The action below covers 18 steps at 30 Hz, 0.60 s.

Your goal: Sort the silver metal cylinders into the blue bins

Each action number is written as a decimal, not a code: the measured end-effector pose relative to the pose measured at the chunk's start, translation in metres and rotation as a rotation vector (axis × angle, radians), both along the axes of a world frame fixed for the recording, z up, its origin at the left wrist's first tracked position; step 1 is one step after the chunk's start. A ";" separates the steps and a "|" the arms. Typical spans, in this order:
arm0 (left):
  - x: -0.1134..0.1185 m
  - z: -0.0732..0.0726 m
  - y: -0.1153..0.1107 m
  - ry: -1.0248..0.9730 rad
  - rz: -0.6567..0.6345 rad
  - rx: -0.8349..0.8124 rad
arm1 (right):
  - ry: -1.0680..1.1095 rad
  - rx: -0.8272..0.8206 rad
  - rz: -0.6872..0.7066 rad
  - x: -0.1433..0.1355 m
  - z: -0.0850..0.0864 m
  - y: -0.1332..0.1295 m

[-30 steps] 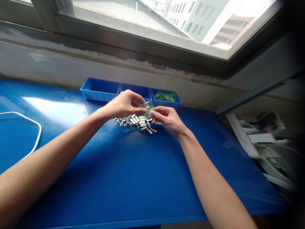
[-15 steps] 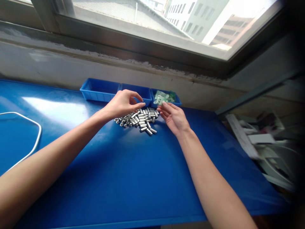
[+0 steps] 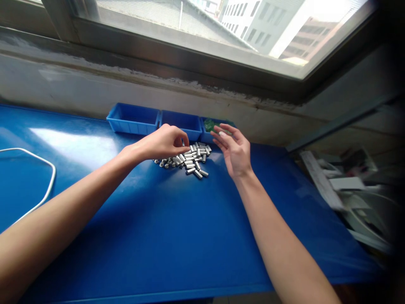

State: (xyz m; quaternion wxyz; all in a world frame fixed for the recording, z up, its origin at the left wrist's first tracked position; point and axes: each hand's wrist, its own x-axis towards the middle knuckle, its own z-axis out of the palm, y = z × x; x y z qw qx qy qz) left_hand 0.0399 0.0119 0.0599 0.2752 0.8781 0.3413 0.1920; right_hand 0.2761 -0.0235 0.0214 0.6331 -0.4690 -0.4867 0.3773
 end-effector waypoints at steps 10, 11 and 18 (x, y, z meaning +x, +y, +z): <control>-0.007 0.000 0.002 0.145 -0.095 0.088 | -1.005 0.312 -0.034 -0.001 -0.013 -0.009; -0.009 0.000 0.003 0.158 -0.104 0.080 | -1.103 0.366 0.012 -0.001 -0.013 -0.010; -0.026 0.018 0.007 0.350 -0.137 -0.007 | -1.438 0.385 0.210 0.000 -0.014 -0.012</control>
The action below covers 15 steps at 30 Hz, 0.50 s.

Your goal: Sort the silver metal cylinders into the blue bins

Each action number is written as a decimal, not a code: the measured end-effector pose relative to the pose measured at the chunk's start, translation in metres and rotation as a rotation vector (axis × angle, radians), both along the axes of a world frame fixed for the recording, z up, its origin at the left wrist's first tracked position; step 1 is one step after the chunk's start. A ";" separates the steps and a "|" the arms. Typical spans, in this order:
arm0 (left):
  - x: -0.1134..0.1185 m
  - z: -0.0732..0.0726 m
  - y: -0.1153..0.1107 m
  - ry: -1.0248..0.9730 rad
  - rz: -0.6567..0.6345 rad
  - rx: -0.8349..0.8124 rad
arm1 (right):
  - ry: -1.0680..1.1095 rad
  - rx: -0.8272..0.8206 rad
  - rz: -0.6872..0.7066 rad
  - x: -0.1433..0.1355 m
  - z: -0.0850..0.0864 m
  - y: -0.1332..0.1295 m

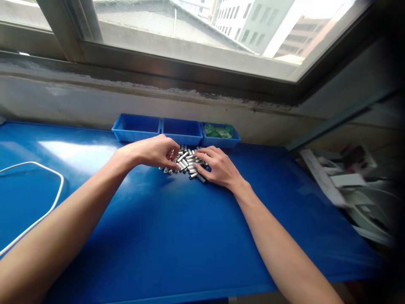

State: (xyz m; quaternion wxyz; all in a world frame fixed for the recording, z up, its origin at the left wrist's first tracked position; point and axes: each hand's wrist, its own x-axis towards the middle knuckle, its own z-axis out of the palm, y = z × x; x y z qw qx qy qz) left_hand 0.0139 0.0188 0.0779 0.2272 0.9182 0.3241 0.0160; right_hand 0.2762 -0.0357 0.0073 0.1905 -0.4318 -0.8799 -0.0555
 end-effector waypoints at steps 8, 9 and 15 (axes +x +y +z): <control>-0.011 -0.003 0.003 0.295 0.097 -0.194 | -0.006 0.011 -0.065 -0.013 -0.004 -0.001; -0.011 -0.005 0.003 0.291 0.097 -0.193 | 0.001 0.011 -0.073 -0.015 -0.005 -0.001; -0.011 -0.002 0.006 0.215 0.066 -0.246 | 0.093 0.024 -0.131 -0.013 0.007 -0.005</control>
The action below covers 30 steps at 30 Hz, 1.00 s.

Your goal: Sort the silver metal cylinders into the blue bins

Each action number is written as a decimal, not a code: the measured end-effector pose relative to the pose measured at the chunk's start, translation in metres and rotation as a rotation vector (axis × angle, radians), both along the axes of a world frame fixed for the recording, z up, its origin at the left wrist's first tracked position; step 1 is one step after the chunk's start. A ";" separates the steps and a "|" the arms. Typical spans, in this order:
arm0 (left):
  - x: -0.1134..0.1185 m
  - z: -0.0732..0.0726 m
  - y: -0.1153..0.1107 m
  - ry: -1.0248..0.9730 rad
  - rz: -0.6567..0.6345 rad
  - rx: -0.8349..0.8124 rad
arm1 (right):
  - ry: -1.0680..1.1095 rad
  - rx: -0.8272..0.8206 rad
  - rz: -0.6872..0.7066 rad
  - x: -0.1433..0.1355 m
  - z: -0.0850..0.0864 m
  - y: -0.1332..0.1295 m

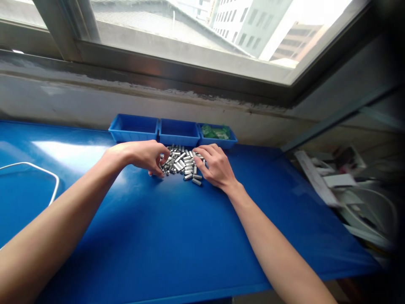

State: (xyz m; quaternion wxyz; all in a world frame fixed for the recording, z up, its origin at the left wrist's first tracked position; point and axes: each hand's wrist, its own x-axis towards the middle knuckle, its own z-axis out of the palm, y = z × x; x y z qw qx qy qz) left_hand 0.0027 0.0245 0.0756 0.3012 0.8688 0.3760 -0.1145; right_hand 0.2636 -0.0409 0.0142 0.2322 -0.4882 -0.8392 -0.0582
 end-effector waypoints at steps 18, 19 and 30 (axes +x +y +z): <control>-0.013 0.002 0.011 0.063 0.096 0.160 | -0.127 -0.194 0.165 -0.009 -0.007 0.003; -0.013 0.002 0.010 0.058 0.093 0.160 | -0.130 -0.191 0.159 -0.009 -0.006 0.002; -0.020 -0.003 0.010 -0.065 0.055 0.177 | -0.093 -0.107 0.243 -0.008 0.002 -0.003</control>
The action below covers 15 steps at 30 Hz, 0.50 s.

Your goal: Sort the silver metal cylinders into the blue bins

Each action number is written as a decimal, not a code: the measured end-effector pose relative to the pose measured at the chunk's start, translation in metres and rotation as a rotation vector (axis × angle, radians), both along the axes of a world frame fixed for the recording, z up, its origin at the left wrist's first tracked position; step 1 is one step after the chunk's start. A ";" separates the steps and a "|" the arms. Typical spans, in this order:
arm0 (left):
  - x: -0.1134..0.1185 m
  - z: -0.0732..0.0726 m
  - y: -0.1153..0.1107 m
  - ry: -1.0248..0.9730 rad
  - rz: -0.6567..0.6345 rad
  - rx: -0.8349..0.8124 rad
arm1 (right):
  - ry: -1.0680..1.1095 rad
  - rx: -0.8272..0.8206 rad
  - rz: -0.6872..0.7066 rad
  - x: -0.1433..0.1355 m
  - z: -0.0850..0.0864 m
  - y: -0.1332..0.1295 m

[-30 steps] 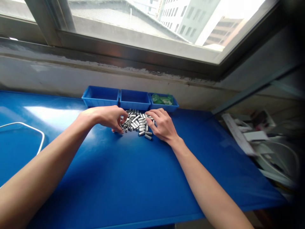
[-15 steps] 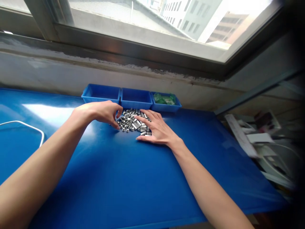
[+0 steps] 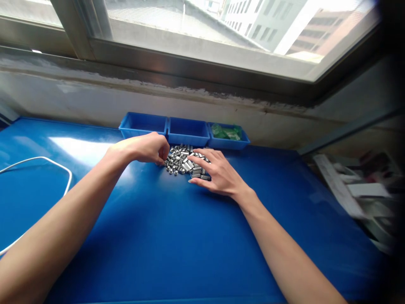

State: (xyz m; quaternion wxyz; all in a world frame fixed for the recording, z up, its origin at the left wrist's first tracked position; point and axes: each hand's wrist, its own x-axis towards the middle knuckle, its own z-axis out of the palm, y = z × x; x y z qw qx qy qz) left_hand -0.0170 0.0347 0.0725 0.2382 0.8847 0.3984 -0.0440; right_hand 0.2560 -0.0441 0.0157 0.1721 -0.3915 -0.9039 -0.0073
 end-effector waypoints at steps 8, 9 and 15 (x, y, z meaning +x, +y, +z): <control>-0.005 -0.004 0.002 -0.056 0.018 0.003 | 0.170 -0.015 -0.031 -0.022 -0.006 -0.004; -0.006 -0.005 0.003 -0.066 0.014 0.006 | 0.194 -0.010 -0.043 -0.025 -0.006 -0.005; -0.006 -0.007 0.005 -0.089 -0.015 0.025 | 0.309 0.040 -0.126 -0.036 -0.007 0.004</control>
